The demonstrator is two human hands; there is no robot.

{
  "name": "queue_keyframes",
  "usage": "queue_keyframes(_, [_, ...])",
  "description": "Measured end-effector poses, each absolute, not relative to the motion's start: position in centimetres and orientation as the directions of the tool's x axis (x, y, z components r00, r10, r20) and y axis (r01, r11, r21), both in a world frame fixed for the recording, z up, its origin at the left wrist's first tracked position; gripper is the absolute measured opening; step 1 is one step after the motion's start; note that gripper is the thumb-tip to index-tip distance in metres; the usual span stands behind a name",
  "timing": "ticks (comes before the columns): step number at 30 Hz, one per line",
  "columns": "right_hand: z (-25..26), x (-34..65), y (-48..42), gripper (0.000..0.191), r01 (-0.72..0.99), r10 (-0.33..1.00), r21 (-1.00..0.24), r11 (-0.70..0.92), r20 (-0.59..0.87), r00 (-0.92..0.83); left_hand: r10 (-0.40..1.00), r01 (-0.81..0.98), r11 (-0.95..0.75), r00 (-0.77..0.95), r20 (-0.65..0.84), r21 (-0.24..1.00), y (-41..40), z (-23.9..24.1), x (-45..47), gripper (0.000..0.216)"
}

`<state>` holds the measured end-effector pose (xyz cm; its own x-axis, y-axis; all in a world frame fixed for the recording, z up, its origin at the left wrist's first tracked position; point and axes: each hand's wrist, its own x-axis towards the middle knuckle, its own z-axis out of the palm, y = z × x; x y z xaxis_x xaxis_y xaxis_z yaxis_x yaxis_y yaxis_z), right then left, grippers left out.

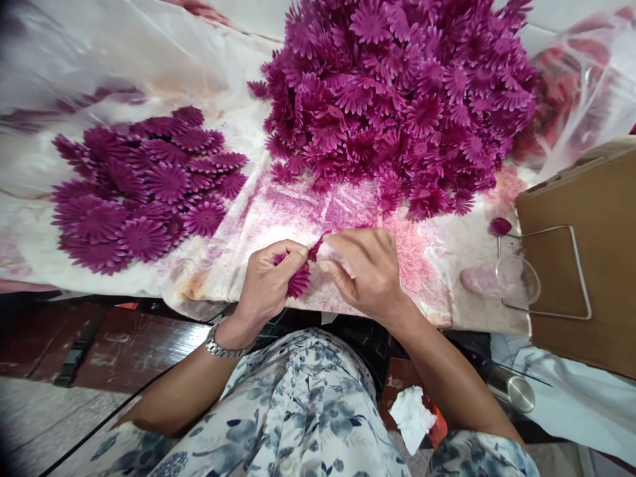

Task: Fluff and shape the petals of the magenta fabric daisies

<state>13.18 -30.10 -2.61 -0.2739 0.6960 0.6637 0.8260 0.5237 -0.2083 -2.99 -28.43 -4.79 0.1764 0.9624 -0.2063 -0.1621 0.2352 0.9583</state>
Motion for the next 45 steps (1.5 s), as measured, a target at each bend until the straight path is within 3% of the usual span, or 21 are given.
queue_keyframes(2, [-2.4, 13.2, -30.0, 0.042, 0.755, 0.839, -0.507, 0.416, 0.534, -0.104, 0.960, -0.179, 0.221, 0.212, -0.182, 0.959, -28.6, -4.9, -3.4, 0.018])
queue_keyframes(4, [-2.2, 13.3, -29.8, 0.054, 0.616, 0.946, -0.732, 0.291, 0.316, -0.072, 0.953, -0.203, 0.218, 0.257, -0.163, 0.955, -28.7, -4.9, -3.8, 0.020])
queue_keyframes(6, [-2.1, 13.3, -29.7, 0.051, 0.453, 0.980, -0.870, 0.195, 0.155, -0.124, 0.937, -0.225, 0.235, 0.312, -0.159, 0.946, -28.7, -4.8, -4.1, 0.022])
queue_keyframes(9, [-2.1, 13.2, -29.7, 0.027, 0.244, 0.979, -0.961, 0.129, 0.084, -0.188, 0.900, -0.268, 0.307, 0.392, -0.188, 0.913, -28.7, -4.6, -4.3, 0.024])
queue_keyframes(12, [-2.1, 12.9, -29.9, 0.012, 0.191, 0.975, -0.970, 0.152, 0.116, -0.189, 0.873, -0.273, 0.379, 0.421, -0.244, 0.884, -28.8, -4.4, -4.3, 0.024])
queue_keyframes(19, [-2.4, 12.6, -30.5, 0.015, 0.445, 0.966, -0.858, 0.256, 0.248, -0.076, 0.884, -0.246, 0.391, 0.368, -0.288, 0.887, -29.1, -4.5, -4.4, 0.022])
queue_keyframes(24, [-2.5, 12.4, -30.5, 0.027, 0.545, 0.943, -0.776, 0.318, 0.319, -0.096, 0.916, -0.173, 0.292, 0.335, -0.223, 0.941, -29.3, -4.4, -4.8, 0.020])
queue_keyframes(28, [-2.6, 12.2, -30.4, 0.041, 0.615, 0.926, -0.711, 0.341, 0.367, -0.088, 0.961, 0.003, 0.128, 0.249, -0.125, 0.992, -29.3, -3.7, -4.6, 0.020])
queue_keyframes(31, [-2.7, 12.0, -30.4, 0.043, 0.652, 0.913, -0.668, 0.358, 0.397, -0.095, 0.955, 0.127, 0.021, 0.290, -0.057, 0.992, -29.1, -3.3, -4.1, 0.021])
queue_keyframes(36, [-2.4, 11.6, -30.8, 0.040, 0.659, 0.898, -0.655, 0.369, 0.434, -0.072, 0.928, 0.167, -0.015, 0.369, -0.048, 0.986, -29.0, -3.7, -3.6, 0.008])
queue_keyframes(42, [-1.2, 14.7, -28.3, 0.036, 0.604, 0.887, -0.765, 0.225, 0.418, 0.198, 0.931, 0.245, 0.015, 0.350, -0.103, 0.969, -27.5, -2.7, -3.0, 0.014])
queue_keyframes(45, [-1.2, 17.5, -25.6, 0.029, 0.660, 0.903, -0.726, 0.190, 0.394, 0.173, 0.938, 0.240, -0.067, 0.347, -0.021, 0.969, -25.3, -1.7, -1.1, 0.015])
